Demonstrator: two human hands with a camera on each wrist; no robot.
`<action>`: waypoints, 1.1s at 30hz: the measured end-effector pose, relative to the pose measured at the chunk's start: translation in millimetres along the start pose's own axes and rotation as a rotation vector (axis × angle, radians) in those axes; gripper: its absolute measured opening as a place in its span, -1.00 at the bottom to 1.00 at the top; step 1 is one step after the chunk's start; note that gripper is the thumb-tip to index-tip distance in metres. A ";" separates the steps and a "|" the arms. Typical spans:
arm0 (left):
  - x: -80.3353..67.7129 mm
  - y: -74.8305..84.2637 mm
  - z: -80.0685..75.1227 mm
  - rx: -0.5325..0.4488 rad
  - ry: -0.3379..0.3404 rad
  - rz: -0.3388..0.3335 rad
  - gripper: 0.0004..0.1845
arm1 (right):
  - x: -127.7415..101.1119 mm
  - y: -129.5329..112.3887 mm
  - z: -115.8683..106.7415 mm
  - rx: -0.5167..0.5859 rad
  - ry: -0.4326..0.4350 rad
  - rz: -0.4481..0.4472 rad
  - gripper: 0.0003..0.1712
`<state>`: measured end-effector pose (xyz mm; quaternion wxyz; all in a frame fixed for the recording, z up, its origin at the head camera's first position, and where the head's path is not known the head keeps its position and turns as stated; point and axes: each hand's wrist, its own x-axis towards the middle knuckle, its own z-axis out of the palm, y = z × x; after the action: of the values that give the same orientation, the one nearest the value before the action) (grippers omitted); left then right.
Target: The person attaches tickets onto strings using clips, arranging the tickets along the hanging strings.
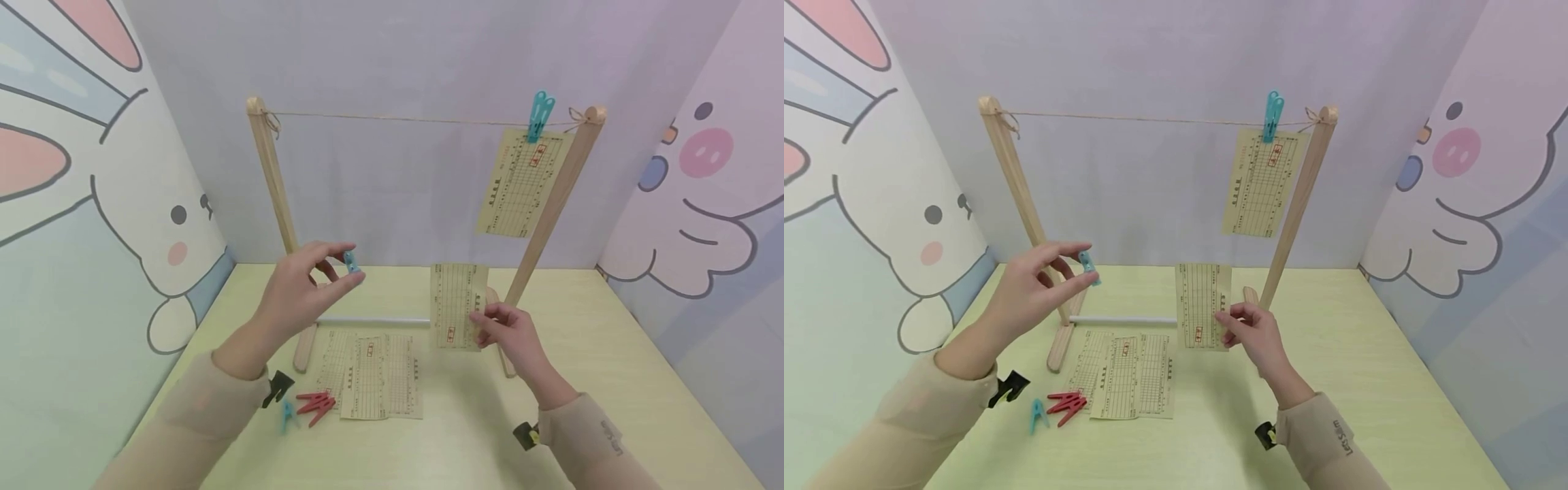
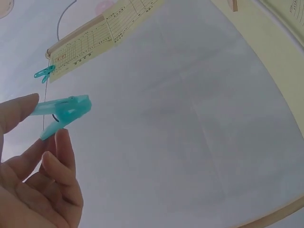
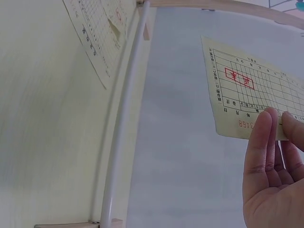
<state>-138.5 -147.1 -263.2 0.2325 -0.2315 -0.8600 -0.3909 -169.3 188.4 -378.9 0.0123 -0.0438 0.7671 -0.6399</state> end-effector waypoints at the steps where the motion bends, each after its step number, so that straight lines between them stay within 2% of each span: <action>1: 1.8 1.9 -1.1 -0.001 -0.003 -0.006 -0.57 | 0.0 -1.5 -0.6 -0.003 -0.002 -0.006 -0.71; 14: 25.3 28.0 -9.6 -0.041 -0.048 0.000 -0.60 | 1.1 -19.4 -5.6 -0.020 -0.005 -0.020 -0.77; 24: 45.8 42.3 -13.5 -0.053 -0.072 0.055 -0.58 | 1.5 -35.5 -11.6 -0.040 0.011 -0.048 -0.81; 33: 64.8 52.7 -21.9 -0.085 -0.098 0.026 -0.58 | 8.7 -49.4 -17.0 -0.016 -0.003 -0.085 -0.90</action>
<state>-154.0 -119.3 -182.9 0.1851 -0.2713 -0.8499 -0.4120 -176.7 195.5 -326.9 -0.0143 -0.0774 0.7697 -0.6335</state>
